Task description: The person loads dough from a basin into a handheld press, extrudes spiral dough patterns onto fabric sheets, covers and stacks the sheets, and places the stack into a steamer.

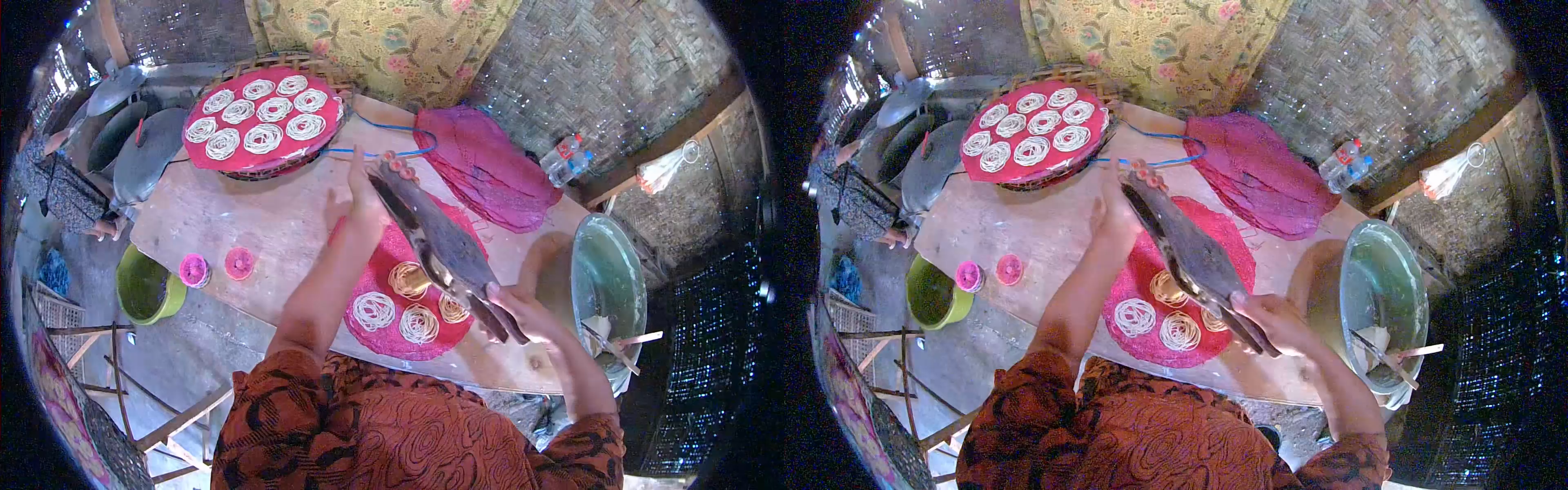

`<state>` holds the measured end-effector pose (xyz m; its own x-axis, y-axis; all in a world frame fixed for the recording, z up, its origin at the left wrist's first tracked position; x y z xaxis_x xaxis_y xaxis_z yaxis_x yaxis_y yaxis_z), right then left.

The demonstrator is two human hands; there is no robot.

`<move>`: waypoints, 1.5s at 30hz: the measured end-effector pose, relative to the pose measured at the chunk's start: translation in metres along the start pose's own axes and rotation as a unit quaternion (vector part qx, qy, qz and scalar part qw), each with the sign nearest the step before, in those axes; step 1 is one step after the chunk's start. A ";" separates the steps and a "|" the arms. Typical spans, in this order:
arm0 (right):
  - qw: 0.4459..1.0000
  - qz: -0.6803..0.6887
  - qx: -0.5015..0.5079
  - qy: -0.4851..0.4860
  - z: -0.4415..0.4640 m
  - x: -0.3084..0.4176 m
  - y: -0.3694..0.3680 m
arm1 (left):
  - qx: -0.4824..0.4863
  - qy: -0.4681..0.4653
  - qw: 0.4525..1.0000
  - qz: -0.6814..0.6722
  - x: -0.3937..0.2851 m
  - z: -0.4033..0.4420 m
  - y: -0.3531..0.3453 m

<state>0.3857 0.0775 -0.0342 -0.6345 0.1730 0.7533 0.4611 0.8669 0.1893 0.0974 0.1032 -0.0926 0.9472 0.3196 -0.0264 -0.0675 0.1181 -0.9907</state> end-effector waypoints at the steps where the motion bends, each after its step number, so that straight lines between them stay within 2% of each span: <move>1: 1.000 0.025 -0.004 -0.018 -0.002 -0.004 0.004 | -0.002 0.001 1.000 -0.013 0.005 -0.001 0.005; 3: 1.000 0.013 0.010 -0.011 0.004 -0.008 0.013 | -0.015 0.002 0.999 -0.030 0.013 0.001 0.013; 7: 0.998 -0.038 -0.040 -0.009 0.031 -0.021 0.019 | 0.007 0.005 0.999 -0.040 0.011 0.018 0.030; 11: 0.997 -0.069 -0.010 0.036 0.056 -0.018 -0.001 | -0.017 -0.020 0.999 0.037 -0.013 0.016 0.031; 15: 0.996 -0.002 0.054 0.074 0.056 -0.008 -0.006 | -0.002 -0.052 0.993 0.102 -0.025 0.012 -0.007; 17: 0.991 0.101 0.079 0.038 0.043 -0.005 0.005 | -0.041 -0.053 0.994 0.082 -0.014 0.009 -0.041; 18: 0.990 0.087 0.107 0.040 0.032 0.006 0.011 | 0.011 -0.029 0.998 0.053 -0.010 0.019 -0.038; 19: 0.990 0.086 0.105 0.038 0.030 0.006 0.021 | 0.010 -0.029 0.998 0.051 -0.005 0.025 -0.032; 22: 0.999 -0.002 -0.003 -0.041 0.024 -0.002 0.049 | 0.040 -0.004 0.999 -0.019 0.023 0.043 -0.011; 23: 0.999 -0.003 -0.007 -0.041 0.024 -0.004 0.053 | 0.042 -0.002 0.999 -0.021 0.033 0.051 0.009; 25: 0.993 0.000 -0.023 -0.115 0.029 -0.018 0.062 | 0.008 0.010 0.999 -0.041 0.050 0.062 0.036; 26: 0.993 0.000 -0.027 -0.114 0.032 -0.019 0.065 | -0.063 0.002 0.997 -0.037 0.055 0.062 0.045; 27: 0.993 -0.021 -0.041 -0.106 0.035 -0.019 0.069 | -0.062 0.005 0.997 -0.039 0.057 0.066 0.048; 29: 0.993 -0.042 -0.056 -0.100 0.038 -0.013 0.069 | 0.018 0.001 0.999 -0.037 0.052 0.077 0.043; 31: 0.993 -0.059 -0.092 -0.037 0.038 -0.002 0.063 | 0.033 0.009 0.999 -0.036 0.042 0.081 0.034; 32: 0.993 -0.056 -0.093 -0.038 0.034 0.000 0.062 | 0.051 0.014 0.998 -0.035 0.038 0.079 0.022; 35: 0.996 -0.035 -0.072 -0.041 0.021 0.008 0.058 | 0.008 -0.010 0.999 -0.031 0.038 0.064 0.004; 37: 0.995 -0.034 -0.047 -0.077 0.007 0.011 0.060 | 0.003 -0.017 1.000 -0.025 0.048 0.058 0.006; 43: 0.992 -0.071 -0.098 -0.031 0.018 0.008 0.078 | 0.014 0.000 0.998 -0.057 0.056 0.076 0.007; 45: 0.988 -0.070 -0.136 -0.033 0.024 0.009 0.072 | 0.007 -0.014 1.000 -0.020 0.048 0.079 0.003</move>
<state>0.3988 0.1525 -0.0288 -0.7387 0.0985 0.6668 0.5105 0.7278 0.4579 0.1176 0.1927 -0.0861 0.9401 0.3405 0.0172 -0.0345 0.1452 -0.9888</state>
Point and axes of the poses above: each hand's wrist, its own z-axis towards the middle knuckle, its own y-axis out of the back of the hand, x = y × z, the point moved 4 cm from there along z, towards the middle knuckle, and after that the axes turned 2 degrees about -z, right-handed, at the moved point
